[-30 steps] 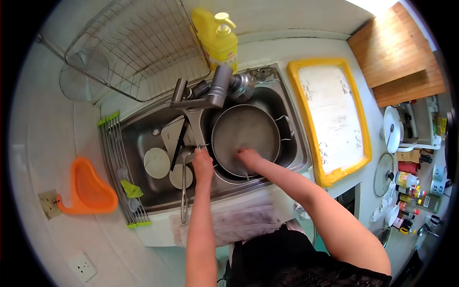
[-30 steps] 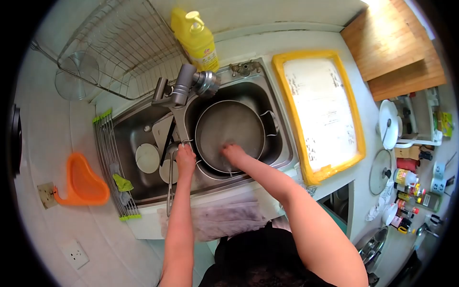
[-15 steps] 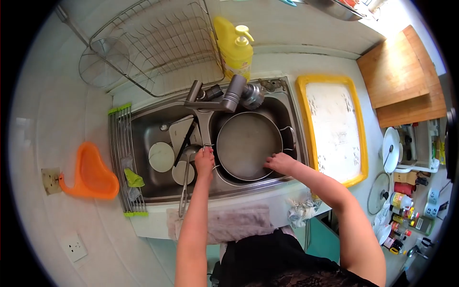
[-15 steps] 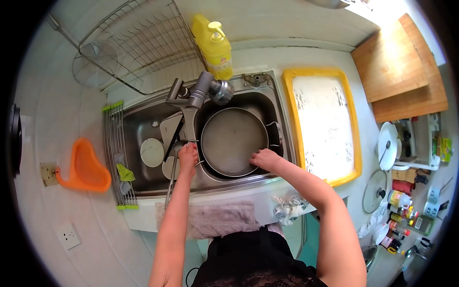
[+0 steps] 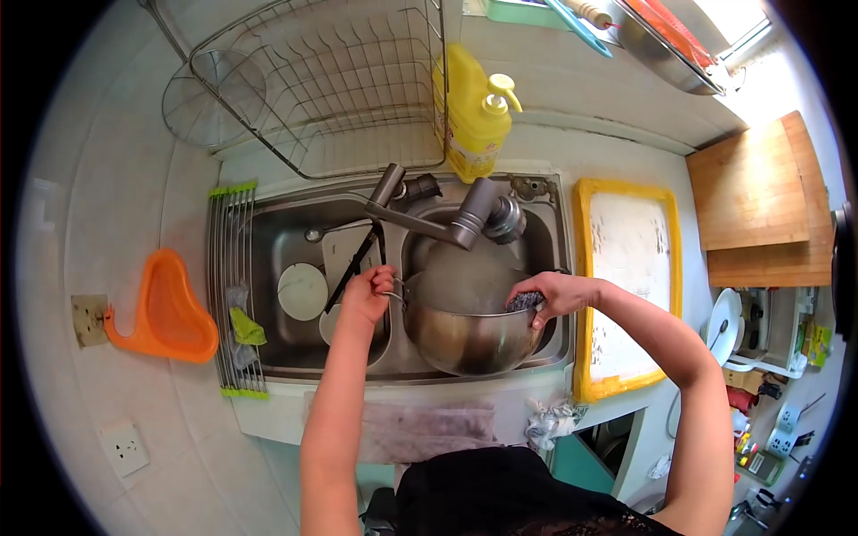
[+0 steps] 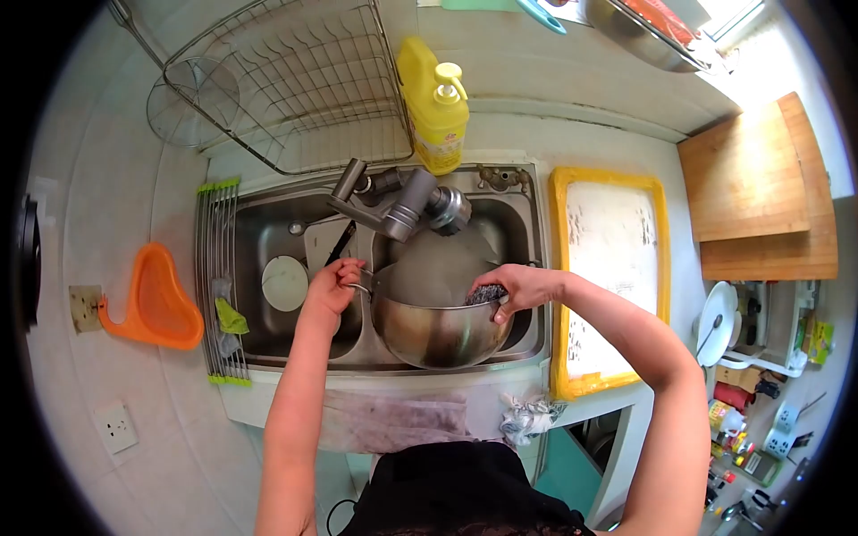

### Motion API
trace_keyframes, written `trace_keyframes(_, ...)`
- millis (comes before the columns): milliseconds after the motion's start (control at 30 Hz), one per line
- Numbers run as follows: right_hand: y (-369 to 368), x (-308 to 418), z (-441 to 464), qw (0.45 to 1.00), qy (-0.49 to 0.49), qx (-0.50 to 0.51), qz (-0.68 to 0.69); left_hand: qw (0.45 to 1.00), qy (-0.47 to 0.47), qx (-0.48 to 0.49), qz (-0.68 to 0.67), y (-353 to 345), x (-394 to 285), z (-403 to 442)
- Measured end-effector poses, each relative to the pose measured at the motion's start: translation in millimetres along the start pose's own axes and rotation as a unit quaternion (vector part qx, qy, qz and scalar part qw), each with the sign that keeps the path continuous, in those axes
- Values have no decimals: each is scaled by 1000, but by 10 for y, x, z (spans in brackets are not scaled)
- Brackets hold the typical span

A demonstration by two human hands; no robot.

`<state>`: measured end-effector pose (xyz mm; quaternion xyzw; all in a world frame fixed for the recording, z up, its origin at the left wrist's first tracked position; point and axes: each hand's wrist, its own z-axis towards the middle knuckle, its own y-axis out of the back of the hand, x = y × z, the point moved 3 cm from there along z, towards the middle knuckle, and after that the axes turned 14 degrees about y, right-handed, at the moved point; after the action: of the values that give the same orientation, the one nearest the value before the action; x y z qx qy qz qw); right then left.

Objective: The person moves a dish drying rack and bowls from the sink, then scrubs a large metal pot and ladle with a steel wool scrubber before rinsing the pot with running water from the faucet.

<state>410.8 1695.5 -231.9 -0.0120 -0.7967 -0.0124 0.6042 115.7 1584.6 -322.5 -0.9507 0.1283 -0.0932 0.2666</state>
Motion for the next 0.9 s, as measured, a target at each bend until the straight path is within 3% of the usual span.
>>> trace_keyframes(133,97,-11,15,993,3,-51,111,995,24,24,-92,-49,-84,54)
trace_keyframes(200,120,-97,14,984,-7,-82,161,978,71,117,-160,-24,-101,139)
trace_keyframes(233,131,-157,18,971,-18,-116,211,978,72,115,-161,-28,-96,154)
trace_keyframes(300,167,-345,44,948,-16,-171,267,991,-13,24,-132,-4,-108,162)
trace_keyframes(333,188,-456,64,939,-26,-183,290,991,-11,19,-134,-23,-95,149)
trace_keyframes(400,252,-553,108,920,-41,-207,329,972,-24,-26,-233,-46,-92,127)
trace_keyframes(500,350,-530,175,890,-81,-238,382,957,-75,-50,-276,-96,-91,105)
trace_keyframes(533,378,-492,184,886,-86,-241,387,957,-74,-51,-277,69,-132,223)
trace_keyframes(600,413,-431,213,886,-88,-238,388,991,-72,8,-114,331,-251,480)
trace_keyframes(700,453,-507,173,886,-110,-253,373,994,-91,11,-64,385,-241,489)
trace_keyframes(733,441,-496,142,889,-125,-266,352,993,-93,14,-65,235,-170,293)
trace_keyframes(800,374,-321,88,902,-125,-259,322,966,-74,-44,-242,-133,34,-160)
trace_keyframes(833,305,-194,41,903,-125,-258,320,966,-75,-42,-244,-97,69,-243)
trace_keyframes(900,146,178,-21,977,-16,-147,155,982,-69,58,-168,-71,116,-443)
